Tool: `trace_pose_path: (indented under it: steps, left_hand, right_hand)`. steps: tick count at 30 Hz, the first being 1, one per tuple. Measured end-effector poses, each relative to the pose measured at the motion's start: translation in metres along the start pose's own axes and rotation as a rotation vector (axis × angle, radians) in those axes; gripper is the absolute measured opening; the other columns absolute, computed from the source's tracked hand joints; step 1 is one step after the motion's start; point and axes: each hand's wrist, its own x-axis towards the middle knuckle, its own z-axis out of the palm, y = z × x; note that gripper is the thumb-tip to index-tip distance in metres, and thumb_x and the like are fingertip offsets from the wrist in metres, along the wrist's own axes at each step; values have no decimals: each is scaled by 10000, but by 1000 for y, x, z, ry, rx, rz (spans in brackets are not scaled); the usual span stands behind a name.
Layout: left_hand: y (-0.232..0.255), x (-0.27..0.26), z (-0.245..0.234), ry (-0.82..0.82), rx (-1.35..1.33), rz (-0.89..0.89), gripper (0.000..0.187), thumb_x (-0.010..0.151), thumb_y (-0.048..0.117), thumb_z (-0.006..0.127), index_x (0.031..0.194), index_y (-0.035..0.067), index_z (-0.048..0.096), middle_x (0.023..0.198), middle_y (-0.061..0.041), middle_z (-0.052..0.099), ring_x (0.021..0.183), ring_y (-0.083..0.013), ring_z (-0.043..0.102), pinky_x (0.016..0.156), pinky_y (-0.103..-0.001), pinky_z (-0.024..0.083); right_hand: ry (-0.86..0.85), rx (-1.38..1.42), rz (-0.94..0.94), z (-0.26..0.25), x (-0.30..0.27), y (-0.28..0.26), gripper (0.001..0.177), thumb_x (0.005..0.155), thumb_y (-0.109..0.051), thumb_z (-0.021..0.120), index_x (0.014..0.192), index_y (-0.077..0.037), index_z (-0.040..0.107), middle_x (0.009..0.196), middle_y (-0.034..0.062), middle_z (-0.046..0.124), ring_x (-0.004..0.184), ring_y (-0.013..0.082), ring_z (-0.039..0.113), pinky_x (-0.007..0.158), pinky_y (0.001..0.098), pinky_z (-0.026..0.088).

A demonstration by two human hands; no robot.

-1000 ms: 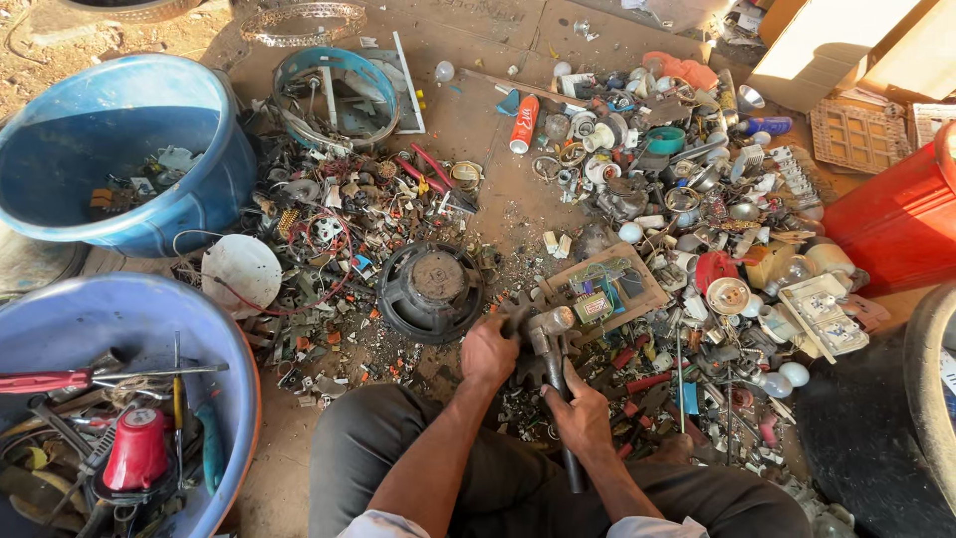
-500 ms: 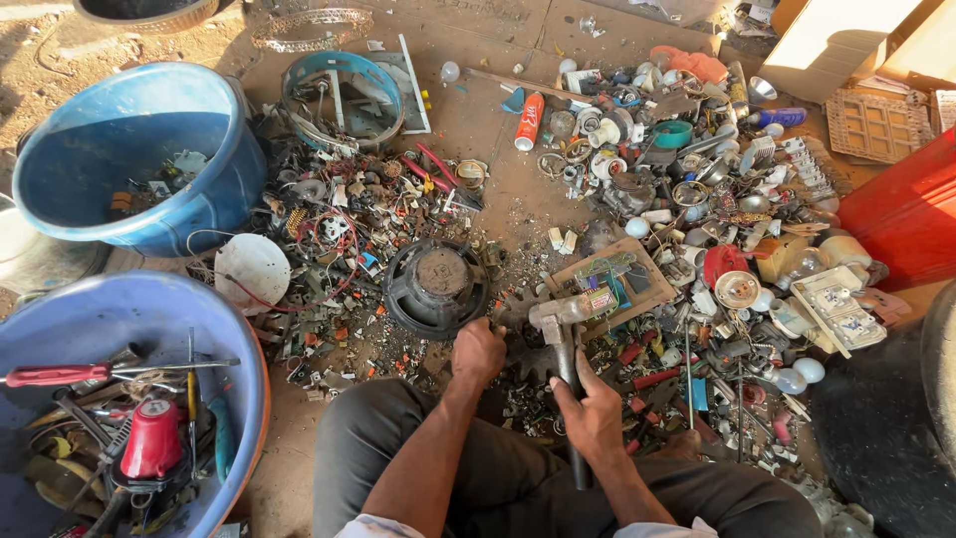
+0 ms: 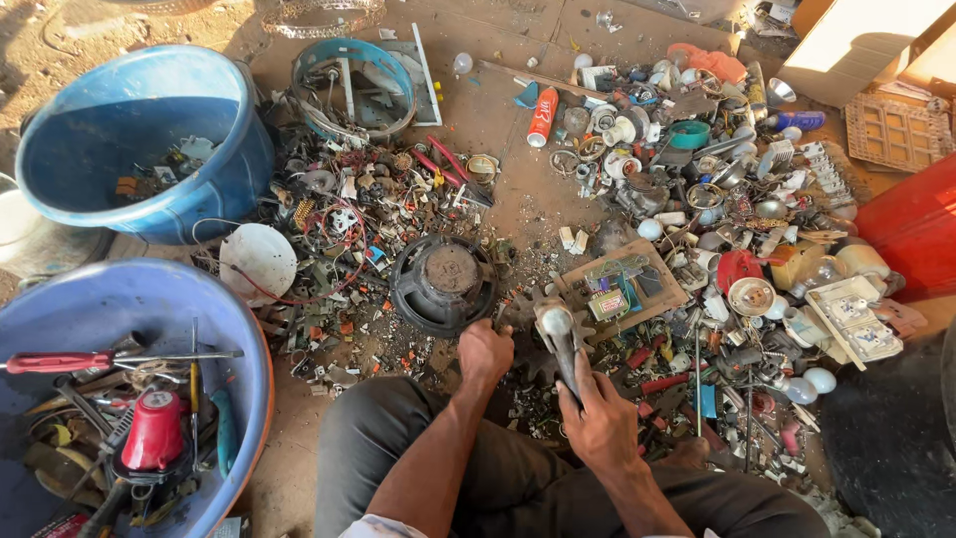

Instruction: The person sits on the floor and uses a hammer to repeatedly strike a small metal component held in their left hand. The task involves breaking down the component into smaller pieces amidst a cluttered environment of electronic waste.

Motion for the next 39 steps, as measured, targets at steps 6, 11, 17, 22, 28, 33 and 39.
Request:
trace_pose_path:
  steps: [6, 11, 17, 22, 28, 33, 39]
  left_hand:
    - [-2, 3, 1, 5, 34, 34, 351, 917, 317, 732, 986, -27, 745, 980, -295, 714, 949, -453, 706, 834, -518, 545]
    - [-7, 6, 2, -37, 4, -39, 351, 909, 345, 721, 1036, 19, 744, 989, -289, 719, 960, -459, 694, 838, -527, 527]
    - [-11, 14, 9, -48, -82, -75, 358, 885, 334, 721, 1045, 15, 751, 1003, -290, 730, 956, -437, 725, 875, -487, 543]
    - [-18, 20, 13, 22, 2, 21, 393, 855, 355, 744, 1031, 4, 764, 1020, -294, 727, 1006, -466, 686, 897, -503, 521]
    - [-19, 24, 16, -19, -74, -99, 430, 862, 360, 754, 1066, -18, 743, 1039, -311, 715, 1015, -458, 705, 910, -472, 533]
    - [-21, 27, 15, -3, -134, -129, 448, 824, 363, 759, 1085, 0, 743, 1060, -291, 722, 1020, -444, 704, 892, -487, 524]
    - [-32, 37, 27, -60, 2, -175, 496, 877, 441, 736, 1098, -3, 739, 1071, -282, 727, 1027, -437, 710, 902, -469, 538]
  right_hand:
    - [-279, -102, 110, 7, 8, -5, 602, 837, -192, 769, 1379, -6, 586, 896, 209, 728, 613, 369, 710, 531, 436, 570]
    - [-195, 26, 177, 6, 6, 2, 622, 841, -199, 755, 1400, -7, 565, 934, 218, 726, 665, 352, 736, 567, 436, 592]
    - [-127, 55, 70, 13, 6, -1, 625, 856, -196, 753, 1399, 39, 550, 982, 240, 721, 689, 343, 739, 571, 417, 595]
    - [-137, -18, 80, 13, 16, 2, 620, 858, -209, 761, 1403, 14, 568, 928, 218, 728, 638, 342, 719, 537, 425, 564]
    - [-69, 63, 24, 7, 3, 0, 608, 936, -225, 703, 1459, 8, 498, 947, 227, 714, 642, 314, 737, 514, 404, 575]
    - [-210, -118, 68, 18, 20, 7, 644, 797, -222, 739, 1390, -28, 580, 974, 246, 737, 653, 395, 725, 537, 468, 581]
    - [-18, 78, 45, 16, 1, 4, 568, 911, -179, 721, 1401, 48, 545, 963, 234, 727, 671, 297, 741, 531, 392, 589]
